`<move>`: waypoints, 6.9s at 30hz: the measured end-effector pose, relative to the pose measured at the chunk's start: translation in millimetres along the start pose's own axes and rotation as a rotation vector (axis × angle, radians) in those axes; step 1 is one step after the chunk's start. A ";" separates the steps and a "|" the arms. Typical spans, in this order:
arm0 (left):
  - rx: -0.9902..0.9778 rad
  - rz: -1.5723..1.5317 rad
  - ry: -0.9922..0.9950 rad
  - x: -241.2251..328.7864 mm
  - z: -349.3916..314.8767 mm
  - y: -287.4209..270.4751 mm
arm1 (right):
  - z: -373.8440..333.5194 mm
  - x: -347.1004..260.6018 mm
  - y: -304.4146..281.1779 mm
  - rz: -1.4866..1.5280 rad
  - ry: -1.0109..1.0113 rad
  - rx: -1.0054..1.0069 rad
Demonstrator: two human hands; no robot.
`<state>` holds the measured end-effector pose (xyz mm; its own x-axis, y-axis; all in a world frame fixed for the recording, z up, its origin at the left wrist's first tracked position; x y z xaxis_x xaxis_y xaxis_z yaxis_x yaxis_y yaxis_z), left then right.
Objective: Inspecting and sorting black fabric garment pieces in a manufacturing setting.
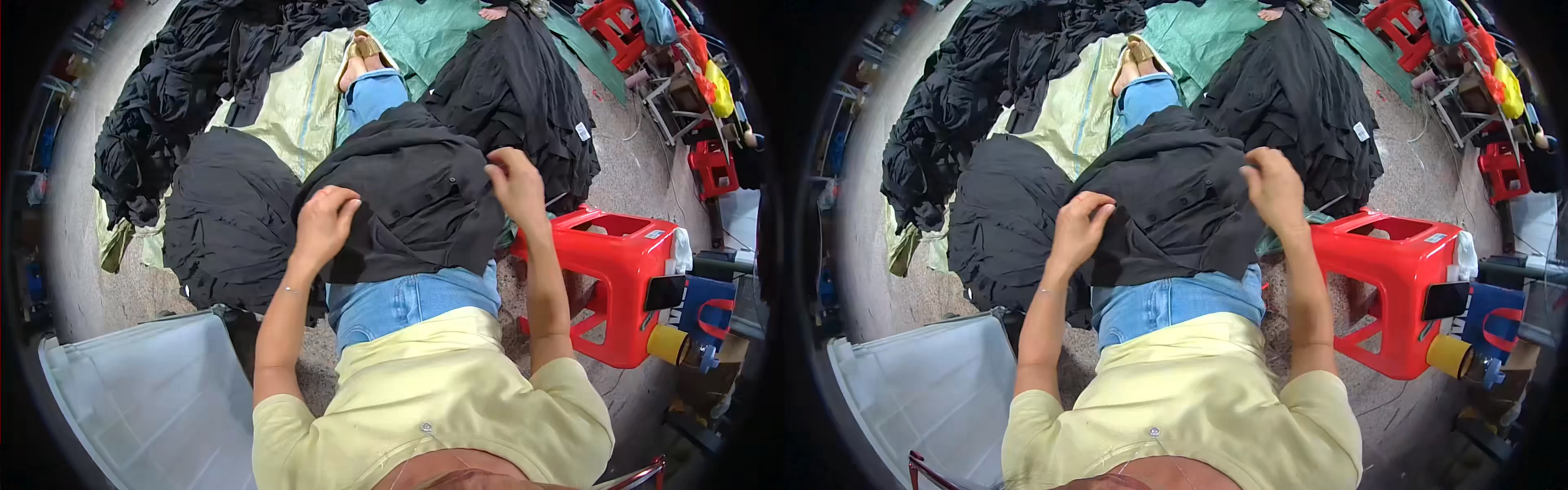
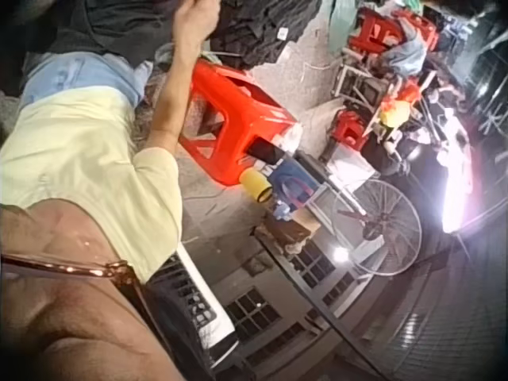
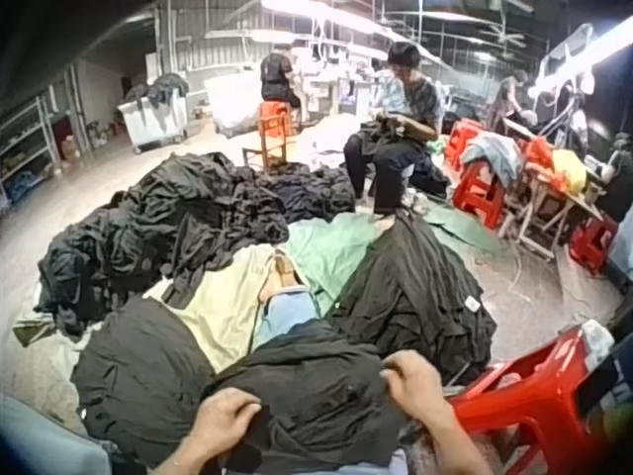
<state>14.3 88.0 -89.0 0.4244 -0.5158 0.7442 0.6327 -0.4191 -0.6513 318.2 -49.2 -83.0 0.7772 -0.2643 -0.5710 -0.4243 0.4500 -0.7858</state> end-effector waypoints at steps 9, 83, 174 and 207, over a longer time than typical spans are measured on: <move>0.080 -0.134 0.020 20.0 13.1 41.1 | 8.0 -44.4 25.5 -0.174 -0.288 0.037; -0.137 -0.873 -0.394 45.6 -48.5 35.3 | -89.7 -147.6 22.1 0.367 -0.274 0.040; -0.097 -1.121 -0.519 39.6 -71.2 41.4 | -97.0 -153.2 21.4 0.365 -0.344 -0.024; -0.027 -0.526 -0.059 60.7 -77.3 22.3 | -97.8 -144.9 27.7 0.462 -0.309 -0.094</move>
<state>4.1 -10.5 -69.8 0.0907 -0.1885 0.9779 0.7531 -0.6296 -0.1912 148.4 -81.9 -45.3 0.5948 0.2101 -0.7759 -0.7813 0.3781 -0.4966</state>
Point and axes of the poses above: each hand's wrist, its own z-axis towards the middle knuckle, its own y-axis out of the palm, x = y × z, the point moved 6 cm from there along z, towards the middle knuckle, and after that the axes turned 4 degrees about -z, right-handed, at the moved point
